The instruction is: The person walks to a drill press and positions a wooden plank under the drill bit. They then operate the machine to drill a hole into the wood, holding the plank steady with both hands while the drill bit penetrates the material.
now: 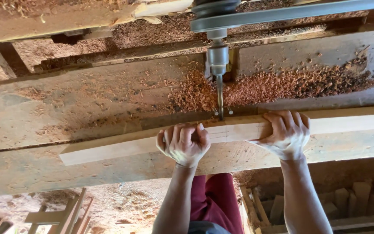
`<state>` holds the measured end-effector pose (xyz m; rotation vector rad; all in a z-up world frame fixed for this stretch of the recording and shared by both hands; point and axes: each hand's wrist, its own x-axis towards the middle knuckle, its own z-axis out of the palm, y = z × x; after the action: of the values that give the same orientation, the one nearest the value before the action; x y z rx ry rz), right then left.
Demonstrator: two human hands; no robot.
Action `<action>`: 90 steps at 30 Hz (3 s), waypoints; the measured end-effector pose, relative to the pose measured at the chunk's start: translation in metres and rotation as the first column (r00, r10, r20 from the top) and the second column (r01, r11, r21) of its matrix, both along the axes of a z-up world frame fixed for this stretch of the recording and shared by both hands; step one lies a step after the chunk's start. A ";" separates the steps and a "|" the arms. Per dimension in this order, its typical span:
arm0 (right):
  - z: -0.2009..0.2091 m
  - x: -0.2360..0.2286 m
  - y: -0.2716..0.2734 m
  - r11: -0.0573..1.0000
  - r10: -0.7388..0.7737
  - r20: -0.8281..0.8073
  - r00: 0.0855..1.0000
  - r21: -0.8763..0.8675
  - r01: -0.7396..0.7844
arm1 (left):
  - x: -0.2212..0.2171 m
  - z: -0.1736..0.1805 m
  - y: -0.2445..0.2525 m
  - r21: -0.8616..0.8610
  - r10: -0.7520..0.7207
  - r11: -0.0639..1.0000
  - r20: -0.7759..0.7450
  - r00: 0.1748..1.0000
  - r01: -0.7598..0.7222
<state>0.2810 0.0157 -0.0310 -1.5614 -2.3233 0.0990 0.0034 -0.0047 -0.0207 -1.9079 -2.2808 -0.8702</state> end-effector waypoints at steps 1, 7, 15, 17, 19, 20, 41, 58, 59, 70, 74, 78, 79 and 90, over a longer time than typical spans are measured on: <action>0.003 -0.002 0.002 1.000 0.009 -0.028 1.000 -0.011 -0.009 | 0.000 -0.001 0.000 0.002 0.001 1.000 0.004 1.000 -0.001; 0.014 -0.010 0.010 1.000 -0.002 -0.012 1.000 -0.003 0.002 | 0.002 -0.003 0.004 0.020 0.021 1.000 -0.030 0.999 -0.020; 0.008 -0.005 0.007 1.000 0.001 0.024 1.000 0.018 -0.002 | 0.005 -0.007 0.006 0.082 0.049 0.995 -0.010 0.999 -0.048; 0.008 -0.005 0.008 1.000 0.004 0.032 0.999 0.016 -0.005 | 0.005 -0.008 0.006 0.093 0.055 0.994 -0.007 0.998 -0.054; 0.002 -0.001 0.007 0.999 0.032 -0.011 0.999 0.026 -0.031 | 0.006 -0.008 0.007 0.100 0.049 0.994 0.003 0.999 -0.049; 0.002 -0.002 0.006 0.999 0.036 -0.010 0.999 0.028 -0.036 | 0.005 -0.007 0.007 0.102 0.054 0.993 0.004 0.999 -0.054; 0.011 -0.007 0.015 0.999 0.045 0.057 0.997 -0.032 -0.043 | 0.002 -0.001 0.014 0.107 0.047 0.993 0.008 0.999 -0.048; -0.020 0.005 0.038 0.999 0.038 0.054 0.998 0.010 -0.039 | 0.000 -0.008 0.043 0.121 0.079 0.990 -0.011 0.997 -0.077; -0.022 0.007 0.036 0.999 0.033 0.060 0.998 0.003 -0.033 | 0.000 -0.007 0.043 0.115 0.073 0.991 -0.006 0.997 -0.072; -0.018 0.003 0.037 0.998 0.034 0.060 0.998 0.046 -0.037 | -0.003 -0.001 0.040 0.097 0.063 0.993 -0.015 0.998 -0.061; -0.031 0.011 0.029 0.998 0.007 0.194 0.981 0.061 -0.019 | -0.004 -0.012 0.029 0.097 0.056 0.994 -0.020 0.998 -0.054; -0.014 0.006 0.023 1.000 0.000 0.068 0.998 0.000 0.000 | -0.006 -0.002 0.019 0.112 0.011 0.994 -0.014 1.000 -0.009; -0.011 0.005 0.026 0.998 0.014 -0.043 0.999 -0.061 -0.016 | -0.008 0.003 0.021 0.125 -0.014 0.992 0.002 1.000 0.013; -0.007 0.005 0.005 0.992 0.020 0.066 0.998 -0.128 -0.012 | -0.007 -0.031 -0.014 0.108 -0.033 0.994 0.002 0.999 0.032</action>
<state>0.2859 0.0204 -0.0378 -1.6295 -2.4242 0.2056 -0.0040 -0.0182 -0.0520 -1.9043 -2.1631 -0.9798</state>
